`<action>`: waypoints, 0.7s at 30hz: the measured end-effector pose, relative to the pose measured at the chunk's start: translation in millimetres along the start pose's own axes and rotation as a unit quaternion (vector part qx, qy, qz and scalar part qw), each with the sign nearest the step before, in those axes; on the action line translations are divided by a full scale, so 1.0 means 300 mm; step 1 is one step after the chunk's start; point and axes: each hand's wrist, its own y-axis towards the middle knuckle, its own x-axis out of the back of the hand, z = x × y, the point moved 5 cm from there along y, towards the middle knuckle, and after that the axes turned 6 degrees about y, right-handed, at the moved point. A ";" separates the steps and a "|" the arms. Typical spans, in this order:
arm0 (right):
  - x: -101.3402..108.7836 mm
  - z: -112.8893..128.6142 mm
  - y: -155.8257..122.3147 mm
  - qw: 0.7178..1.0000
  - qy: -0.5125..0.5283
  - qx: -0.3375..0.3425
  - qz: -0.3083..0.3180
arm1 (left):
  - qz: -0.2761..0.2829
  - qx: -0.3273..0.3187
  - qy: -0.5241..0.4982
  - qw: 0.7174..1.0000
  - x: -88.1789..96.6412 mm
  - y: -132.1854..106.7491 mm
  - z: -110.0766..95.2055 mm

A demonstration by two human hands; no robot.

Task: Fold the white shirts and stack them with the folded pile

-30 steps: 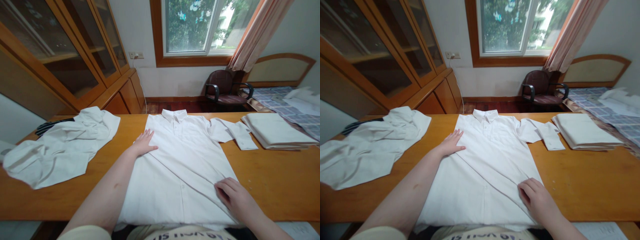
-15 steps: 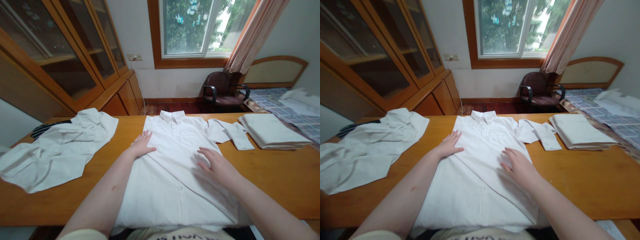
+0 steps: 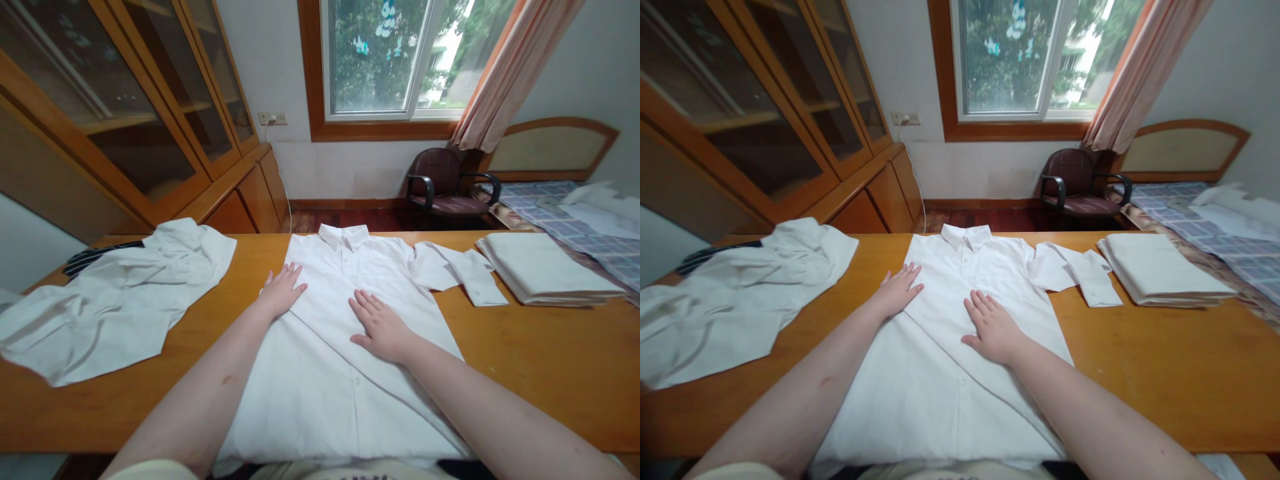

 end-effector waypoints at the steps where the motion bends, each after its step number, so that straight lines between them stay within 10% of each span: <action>1: 0.000 -0.001 0.001 1.000 -0.001 -0.002 0.002 | -0.011 0.029 0.010 0.999 0.008 0.009 -0.004; 8: 0.006 0.004 -0.001 1.000 0.003 0.005 0.005 | -0.054 0.039 0.054 0.996 0.047 0.172 -0.079; 21: 0.046 -0.032 -0.031 0.996 0.067 0.017 0.062 | -0.047 0.113 -0.005 0.992 0.003 0.342 0.004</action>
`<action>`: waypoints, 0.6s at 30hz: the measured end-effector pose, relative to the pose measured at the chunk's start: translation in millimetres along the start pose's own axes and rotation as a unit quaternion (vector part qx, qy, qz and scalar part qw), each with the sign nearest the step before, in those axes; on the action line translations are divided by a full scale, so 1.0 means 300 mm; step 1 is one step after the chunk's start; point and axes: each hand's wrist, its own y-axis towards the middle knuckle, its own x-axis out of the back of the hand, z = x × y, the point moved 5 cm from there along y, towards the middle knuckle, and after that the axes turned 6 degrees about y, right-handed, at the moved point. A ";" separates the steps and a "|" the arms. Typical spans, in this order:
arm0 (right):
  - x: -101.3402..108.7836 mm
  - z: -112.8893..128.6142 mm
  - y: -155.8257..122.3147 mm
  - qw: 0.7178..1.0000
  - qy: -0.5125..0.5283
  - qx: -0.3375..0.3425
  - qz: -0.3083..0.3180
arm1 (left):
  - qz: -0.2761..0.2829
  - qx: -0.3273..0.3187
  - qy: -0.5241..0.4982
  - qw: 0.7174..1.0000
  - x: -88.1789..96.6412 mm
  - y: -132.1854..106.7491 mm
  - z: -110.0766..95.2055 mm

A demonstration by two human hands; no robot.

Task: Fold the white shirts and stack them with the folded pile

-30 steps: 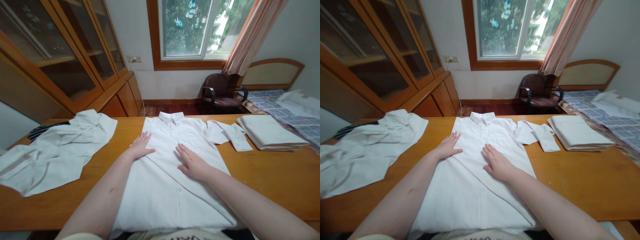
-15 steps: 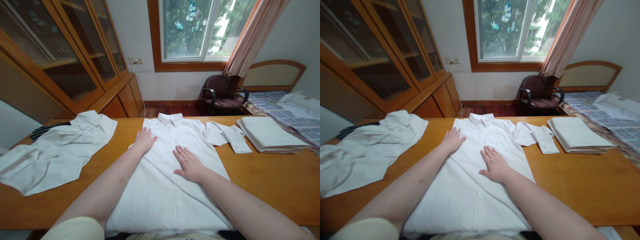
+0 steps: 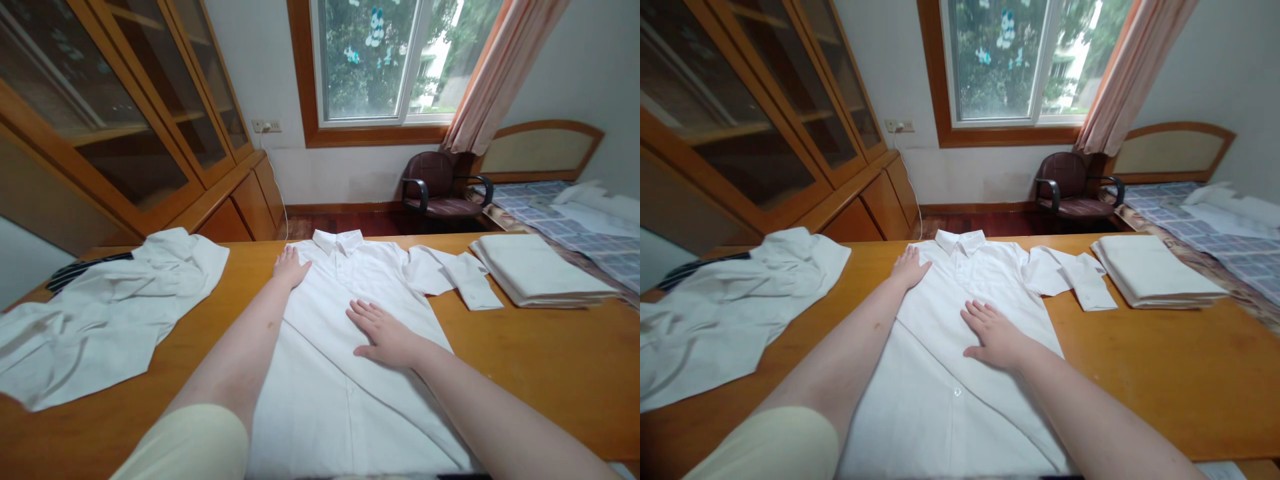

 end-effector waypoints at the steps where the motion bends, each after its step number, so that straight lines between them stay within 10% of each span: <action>1: 0.006 -0.007 -0.009 1.000 0.006 0.003 0.008 | -0.004 0.006 -0.001 1.000 0.004 0.002 -0.001; 7: 0.013 -0.028 -0.030 0.999 0.014 0.001 0.030 | -0.125 0.043 0.021 0.991 0.070 -0.011 -0.007; 10: 0.008 -0.024 -0.026 0.999 0.015 -0.003 0.029 | -0.166 -0.057 0.037 0.984 0.102 -0.028 -0.059; 13: 0.005 -0.022 -0.025 1.000 0.012 -0.004 0.026 | -0.118 -0.134 0.040 0.983 0.097 -0.036 -0.102; 18: 0.003 -0.022 -0.027 1.000 0.015 -0.001 0.021 | -0.076 -0.066 0.053 0.993 0.077 -0.020 -0.092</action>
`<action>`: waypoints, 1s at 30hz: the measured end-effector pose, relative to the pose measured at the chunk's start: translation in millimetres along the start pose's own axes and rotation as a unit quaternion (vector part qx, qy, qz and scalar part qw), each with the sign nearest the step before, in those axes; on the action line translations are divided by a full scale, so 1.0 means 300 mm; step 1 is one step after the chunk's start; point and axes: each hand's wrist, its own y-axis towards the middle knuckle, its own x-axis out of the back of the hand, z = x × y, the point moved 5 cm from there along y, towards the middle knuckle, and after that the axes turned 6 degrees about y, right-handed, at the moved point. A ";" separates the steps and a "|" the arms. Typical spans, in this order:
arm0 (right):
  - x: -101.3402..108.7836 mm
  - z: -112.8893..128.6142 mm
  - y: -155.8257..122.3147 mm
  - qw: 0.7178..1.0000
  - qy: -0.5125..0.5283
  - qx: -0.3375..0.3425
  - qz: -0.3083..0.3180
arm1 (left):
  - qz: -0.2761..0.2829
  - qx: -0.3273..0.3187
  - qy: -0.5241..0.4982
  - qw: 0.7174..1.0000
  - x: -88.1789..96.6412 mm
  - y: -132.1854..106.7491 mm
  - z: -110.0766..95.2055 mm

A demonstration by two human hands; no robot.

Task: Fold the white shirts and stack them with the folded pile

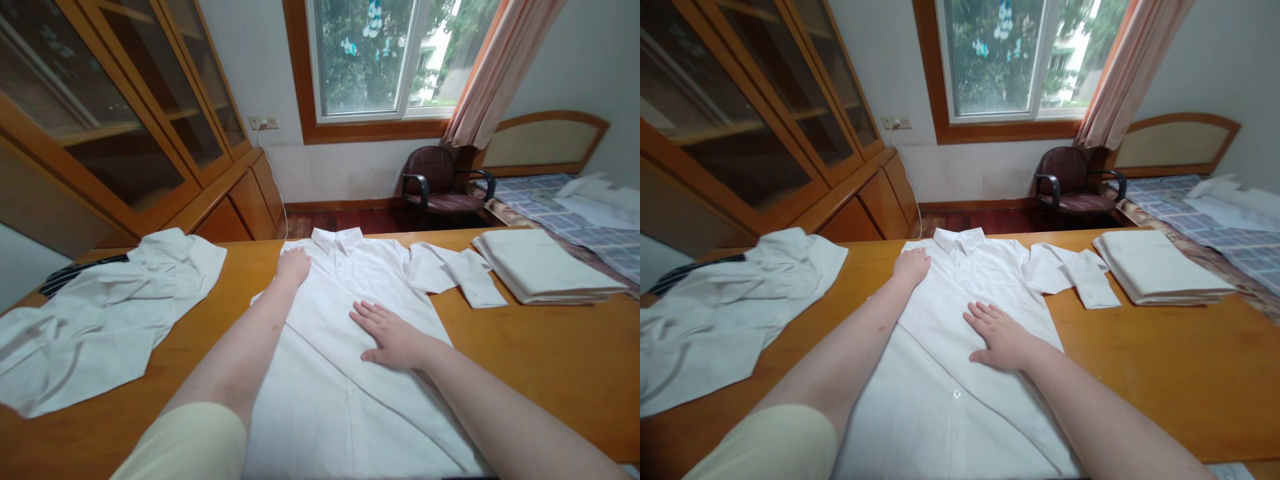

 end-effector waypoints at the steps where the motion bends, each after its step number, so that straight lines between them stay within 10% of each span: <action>1: 0.004 0.001 -0.002 1.000 0.005 0.003 0.001 | 0.002 0.011 0.004 1.000 -0.003 0.004 0.003; 12: 0.114 -0.058 -0.018 0.995 0.054 -0.028 -0.081 | -0.018 0.253 -0.151 0.956 -0.019 0.061 0.212; 30: 0.096 -0.081 -0.008 0.995 0.067 -0.034 -0.069 | -0.010 0.263 -0.173 0.949 -0.042 0.118 0.289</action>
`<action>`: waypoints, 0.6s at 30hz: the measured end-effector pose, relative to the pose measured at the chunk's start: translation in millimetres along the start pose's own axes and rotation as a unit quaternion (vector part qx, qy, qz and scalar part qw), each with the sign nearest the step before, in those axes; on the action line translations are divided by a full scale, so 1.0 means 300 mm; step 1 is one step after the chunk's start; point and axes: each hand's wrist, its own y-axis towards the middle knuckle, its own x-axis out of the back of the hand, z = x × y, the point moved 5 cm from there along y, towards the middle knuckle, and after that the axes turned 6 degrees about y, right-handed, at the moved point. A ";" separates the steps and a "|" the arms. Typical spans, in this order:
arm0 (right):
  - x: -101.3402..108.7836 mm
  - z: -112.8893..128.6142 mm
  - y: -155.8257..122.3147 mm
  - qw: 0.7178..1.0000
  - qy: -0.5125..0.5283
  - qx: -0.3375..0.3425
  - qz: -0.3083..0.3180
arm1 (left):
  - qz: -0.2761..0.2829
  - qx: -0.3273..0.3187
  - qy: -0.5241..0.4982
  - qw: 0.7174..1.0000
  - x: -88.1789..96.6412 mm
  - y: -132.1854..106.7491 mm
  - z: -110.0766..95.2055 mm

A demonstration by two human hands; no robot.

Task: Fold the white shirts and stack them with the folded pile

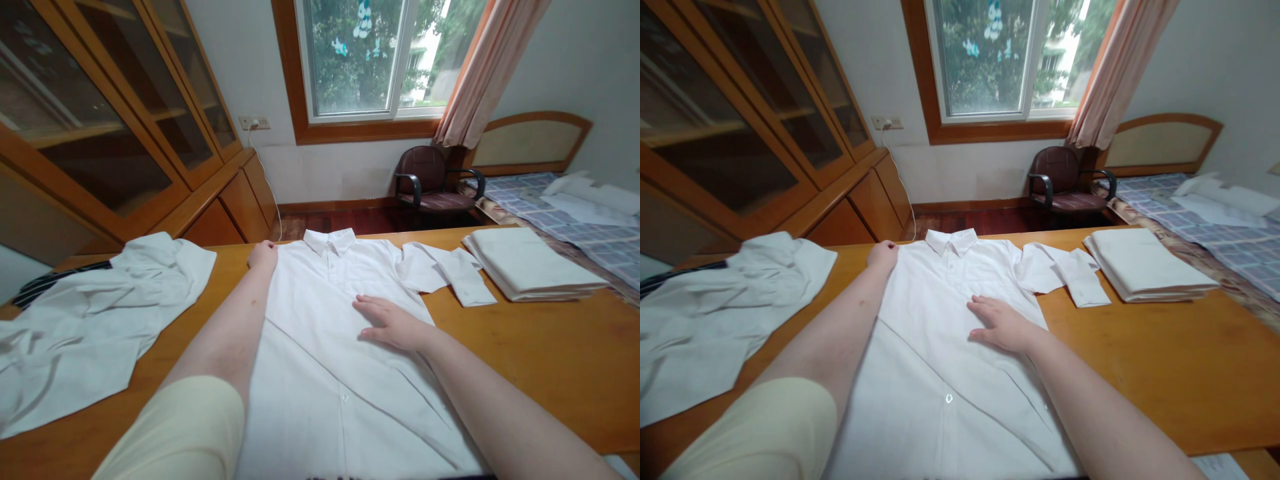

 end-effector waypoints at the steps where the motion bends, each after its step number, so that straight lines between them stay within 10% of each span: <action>1: -0.004 0.001 0.000 1.000 -0.009 0.001 0.001 | -0.013 -0.009 0.008 1.000 0.010 -0.015 -0.013; 7: -0.030 0.019 0.000 0.997 -0.072 -0.003 0.003 | 0.002 -0.204 0.116 0.972 -0.026 -0.186 -0.166; 18: -0.056 -0.002 0.010 0.994 -0.105 0.005 0.015 | 0.061 -0.169 0.157 0.971 -0.107 -0.193 -0.145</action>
